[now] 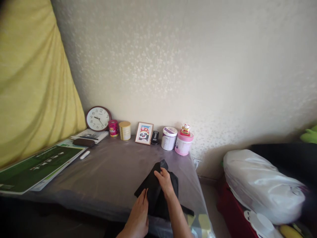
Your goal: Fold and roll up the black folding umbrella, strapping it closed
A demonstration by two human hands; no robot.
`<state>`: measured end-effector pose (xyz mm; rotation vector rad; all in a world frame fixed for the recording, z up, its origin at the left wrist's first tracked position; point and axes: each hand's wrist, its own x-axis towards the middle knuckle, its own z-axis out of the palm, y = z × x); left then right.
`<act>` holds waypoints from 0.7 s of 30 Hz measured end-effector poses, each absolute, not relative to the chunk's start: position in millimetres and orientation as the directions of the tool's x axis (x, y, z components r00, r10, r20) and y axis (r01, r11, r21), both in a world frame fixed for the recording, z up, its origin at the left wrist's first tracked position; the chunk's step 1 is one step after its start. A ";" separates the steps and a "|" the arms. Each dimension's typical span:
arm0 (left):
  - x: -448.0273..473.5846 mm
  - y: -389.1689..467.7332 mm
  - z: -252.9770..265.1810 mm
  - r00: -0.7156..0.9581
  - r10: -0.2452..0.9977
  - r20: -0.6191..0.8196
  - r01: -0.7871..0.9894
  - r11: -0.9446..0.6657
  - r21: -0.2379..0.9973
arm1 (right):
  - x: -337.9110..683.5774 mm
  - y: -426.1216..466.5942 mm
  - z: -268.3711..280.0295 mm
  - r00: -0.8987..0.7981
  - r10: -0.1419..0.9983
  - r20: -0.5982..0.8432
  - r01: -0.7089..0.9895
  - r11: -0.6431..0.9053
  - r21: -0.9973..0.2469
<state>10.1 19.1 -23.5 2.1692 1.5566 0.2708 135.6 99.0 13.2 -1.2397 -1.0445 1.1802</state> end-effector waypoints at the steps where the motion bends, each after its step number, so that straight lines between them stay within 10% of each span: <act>1: 9.6 19.3 -24.4 0.347 0.933 -0.099 0.843 -0.264 0.469 | 134.5 101.7 8.5 0.129 0.991 -0.032 -0.036 -0.027 -0.999; 13: -5.3 21.9 -48.7 0.349 0.937 -0.002 0.857 -0.318 0.406 | 132.1 124.5 -14.4 0.208 0.978 -0.027 0.496 -0.129 -0.859; 21: -6.2 15.9 -42.4 0.325 0.870 0.371 0.827 -0.452 0.334 | 130.1 123.2 -14.2 0.067 0.998 0.004 0.581 -0.035 -0.813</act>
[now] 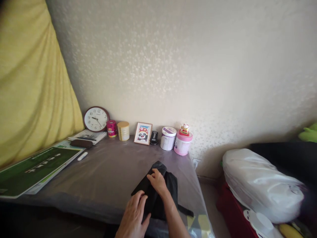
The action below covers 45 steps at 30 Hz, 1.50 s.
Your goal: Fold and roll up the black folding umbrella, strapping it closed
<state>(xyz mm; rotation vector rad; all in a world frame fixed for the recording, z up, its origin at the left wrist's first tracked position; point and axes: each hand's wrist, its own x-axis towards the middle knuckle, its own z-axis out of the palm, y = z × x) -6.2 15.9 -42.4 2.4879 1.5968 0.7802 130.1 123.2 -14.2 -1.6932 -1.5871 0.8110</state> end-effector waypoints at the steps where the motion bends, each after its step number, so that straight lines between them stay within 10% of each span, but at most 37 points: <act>1: -3.5 16.4 -38.4 0.349 0.858 0.378 0.810 -0.479 0.339 | 129.3 122.3 -11.9 0.026 1.000 0.010 0.583 -0.007 -0.813; 19: 15.4 27.5 -28.7 0.439 0.897 -0.055 0.814 -0.371 0.447 | 143.7 83.8 -6.4 -0.356 0.839 0.411 0.639 0.539 -0.549; 35: 16.5 35.7 -29.1 0.364 0.917 -0.162 0.811 -0.227 0.540 | 171.4 175.3 -34.0 -0.189 0.910 0.368 0.794 0.363 -0.489; 45: 10.5 25.6 -28.4 0.367 0.927 -0.076 0.774 -0.258 0.578 | 222.1 147.3 -33.8 0.293 0.906 0.307 0.811 -0.065 -0.581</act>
